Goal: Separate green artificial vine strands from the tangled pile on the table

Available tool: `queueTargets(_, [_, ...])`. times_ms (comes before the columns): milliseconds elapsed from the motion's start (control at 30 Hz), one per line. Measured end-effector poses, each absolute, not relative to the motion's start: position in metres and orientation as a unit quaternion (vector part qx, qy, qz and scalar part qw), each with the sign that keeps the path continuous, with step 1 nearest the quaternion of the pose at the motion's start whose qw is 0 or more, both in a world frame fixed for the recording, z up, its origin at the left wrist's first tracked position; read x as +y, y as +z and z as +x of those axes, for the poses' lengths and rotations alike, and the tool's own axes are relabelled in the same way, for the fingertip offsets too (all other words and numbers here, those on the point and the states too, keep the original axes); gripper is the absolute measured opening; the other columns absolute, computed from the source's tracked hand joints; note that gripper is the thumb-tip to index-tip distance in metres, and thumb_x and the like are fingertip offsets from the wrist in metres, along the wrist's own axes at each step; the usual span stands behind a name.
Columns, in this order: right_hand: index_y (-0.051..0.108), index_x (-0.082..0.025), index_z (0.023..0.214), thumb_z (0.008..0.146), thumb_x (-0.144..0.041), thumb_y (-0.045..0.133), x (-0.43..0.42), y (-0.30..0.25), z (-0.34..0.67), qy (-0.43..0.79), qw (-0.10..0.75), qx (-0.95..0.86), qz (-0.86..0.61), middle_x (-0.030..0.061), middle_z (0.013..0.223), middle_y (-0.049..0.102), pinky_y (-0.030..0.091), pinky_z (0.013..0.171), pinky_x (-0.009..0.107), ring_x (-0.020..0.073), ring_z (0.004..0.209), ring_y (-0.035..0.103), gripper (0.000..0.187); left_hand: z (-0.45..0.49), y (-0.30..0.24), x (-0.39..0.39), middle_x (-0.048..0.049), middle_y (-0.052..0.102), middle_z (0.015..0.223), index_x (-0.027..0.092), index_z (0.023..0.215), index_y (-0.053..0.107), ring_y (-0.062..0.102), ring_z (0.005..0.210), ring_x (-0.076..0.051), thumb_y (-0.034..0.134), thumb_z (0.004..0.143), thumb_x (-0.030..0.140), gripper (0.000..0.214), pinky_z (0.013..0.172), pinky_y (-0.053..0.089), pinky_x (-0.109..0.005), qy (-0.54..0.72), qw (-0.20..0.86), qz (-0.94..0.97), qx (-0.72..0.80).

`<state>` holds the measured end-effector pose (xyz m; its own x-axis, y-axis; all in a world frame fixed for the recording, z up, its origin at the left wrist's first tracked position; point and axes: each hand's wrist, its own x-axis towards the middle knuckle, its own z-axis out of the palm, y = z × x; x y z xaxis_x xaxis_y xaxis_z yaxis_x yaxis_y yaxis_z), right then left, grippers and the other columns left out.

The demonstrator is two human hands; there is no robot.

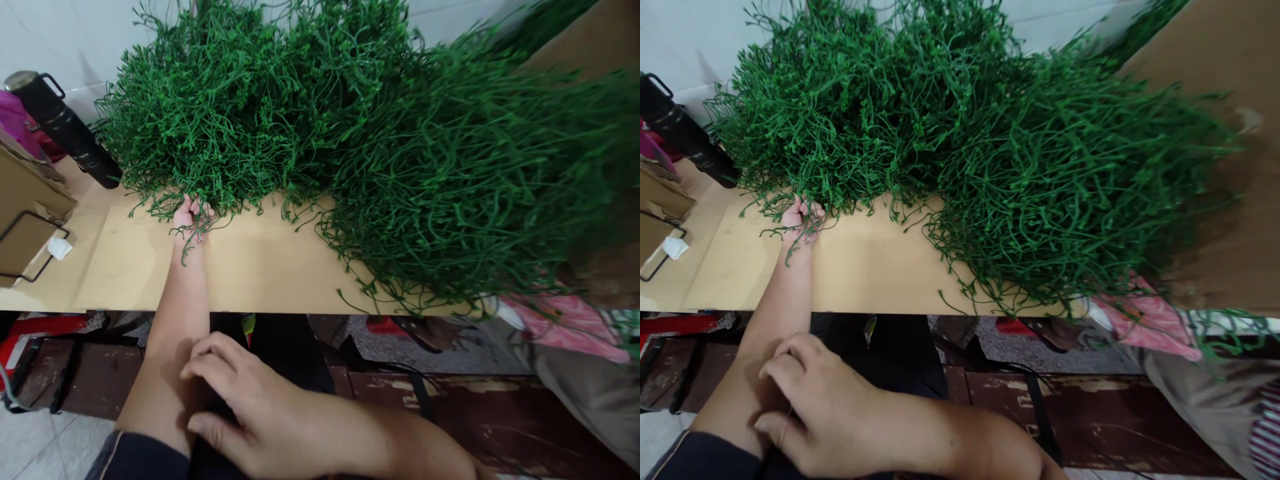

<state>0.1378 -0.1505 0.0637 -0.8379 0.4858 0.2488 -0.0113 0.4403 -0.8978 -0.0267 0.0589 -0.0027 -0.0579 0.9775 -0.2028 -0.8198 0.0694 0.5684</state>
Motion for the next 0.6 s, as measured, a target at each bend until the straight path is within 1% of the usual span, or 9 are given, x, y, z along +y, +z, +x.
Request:
queueTargets(67, [0.053,-0.007,0.102,0.082,-0.036,0.053,-0.151,0.063,0.138,0.519,0.239,-0.809,-0.138,0.0134,0.104,0.052,0.044,0.093,0.027,0.0161,0.101,0.048,0.035,-0.027,-0.003,0.059,0.0054,0.028,0.041,0.018,0.051,0.035,0.034,0.035,-0.006,0.027,0.095,0.032,0.047,0.039,0.035,-0.018,0.670,0.670,0.136,0.291])
queueTargets(167, [0.051,-0.005,0.109,0.086,-0.038,0.049,-0.152,0.067,0.138,0.546,0.190,-0.816,-0.021,0.0131,0.106,0.051,0.045,0.088,0.018,0.0120,0.097,0.050,0.040,-0.027,-0.005,0.060,0.0050,0.030,0.040,0.018,0.051,0.036,0.035,0.036,-0.007,0.030,0.094,0.033,0.046,0.039,0.036,-0.018,0.670,0.673,0.130,0.285])
queueTargets(233, [0.052,-0.004,0.108,0.090,-0.030,0.043,-0.149,0.071,0.138,0.542,0.179,-0.819,0.057,0.0100,0.100,0.056,0.044,0.086,0.013,0.0084,0.092,0.052,0.033,-0.027,-0.006,0.060,0.0048,0.030,0.040,0.018,0.052,0.037,0.034,0.035,-0.006,0.029,0.094,0.031,0.046,0.037,0.034,-0.018,0.673,0.674,0.127,0.277])
queueTargets(267, [0.053,-0.005,0.105,0.091,-0.027,0.041,-0.145,0.072,0.138,0.527,0.194,-0.825,0.065,0.0080,0.095,0.058,0.044,0.085,0.012,0.0077,0.089,0.053,0.029,-0.026,-0.006,0.060,0.0050,0.030,0.040,0.017,0.052,0.037,0.032,0.035,-0.006,0.029,0.094,0.031,0.045,0.036,0.033,-0.018,0.676,0.672,0.127,0.276])
queueTargets(333, [0.056,-0.009,0.097,0.091,-0.025,0.040,-0.128,0.069,0.135,0.464,0.273,-0.843,-0.022,0.0070,0.090,0.060,0.045,0.086,0.018,0.0099,0.089,0.053,0.024,-0.025,-0.006,0.060,0.0056,0.028,0.040,0.017,0.052,0.038,0.031,0.034,-0.005,0.031,0.094,0.030,0.045,0.035,0.031,-0.017,0.680,0.666,0.128,0.279])
queueTargets(367, [0.057,-0.010,0.094,0.090,-0.025,0.040,-0.115,0.065,0.133,0.417,0.315,-0.846,-0.105,0.0084,0.091,0.060,0.045,0.088,0.023,0.0125,0.092,0.053,0.022,-0.025,-0.006,0.059,0.0059,0.028,0.040,0.017,0.052,0.038,0.031,0.034,-0.005,0.033,0.094,0.031,0.044,0.035,0.031,-0.017,0.680,0.664,0.131,0.282])
queueTargets(433, [0.057,-0.011,0.091,0.088,-0.023,0.040,-0.084,0.054,0.125,0.317,0.365,-0.831,-0.275,0.0123,0.096,0.058,0.044,0.090,0.032,0.0180,0.098,0.051,0.021,-0.024,-0.006,0.059,0.0063,0.027,0.040,0.017,0.052,0.038,0.030,0.034,-0.005,0.037,0.092,0.034,0.044,0.036,0.030,-0.017,0.676,0.664,0.137,0.291])
queueTargets(500, [0.057,-0.010,0.096,0.086,-0.019,0.039,-0.050,0.040,0.115,0.257,0.353,-0.819,-0.372,0.0147,0.105,0.055,0.042,0.092,0.037,0.0213,0.103,0.049,0.022,-0.024,-0.005,0.060,0.0061,0.027,0.040,0.017,0.051,0.036,0.030,0.035,-0.006,0.035,0.093,0.036,0.046,0.037,0.030,-0.019,0.671,0.662,0.146,0.298])
queueTargets(600, [0.055,-0.006,0.108,0.085,-0.018,0.040,-0.015,0.023,0.102,0.205,0.292,-0.819,-0.449,0.0175,0.114,0.051,0.040,0.094,0.040,0.0255,0.108,0.046,0.029,-0.023,-0.006,0.061,0.0054,0.027,0.039,0.019,0.049,0.034,0.029,0.036,-0.007,0.030,0.094,0.037,0.049,0.041,0.031,-0.022,0.674,0.654,0.152,0.308])
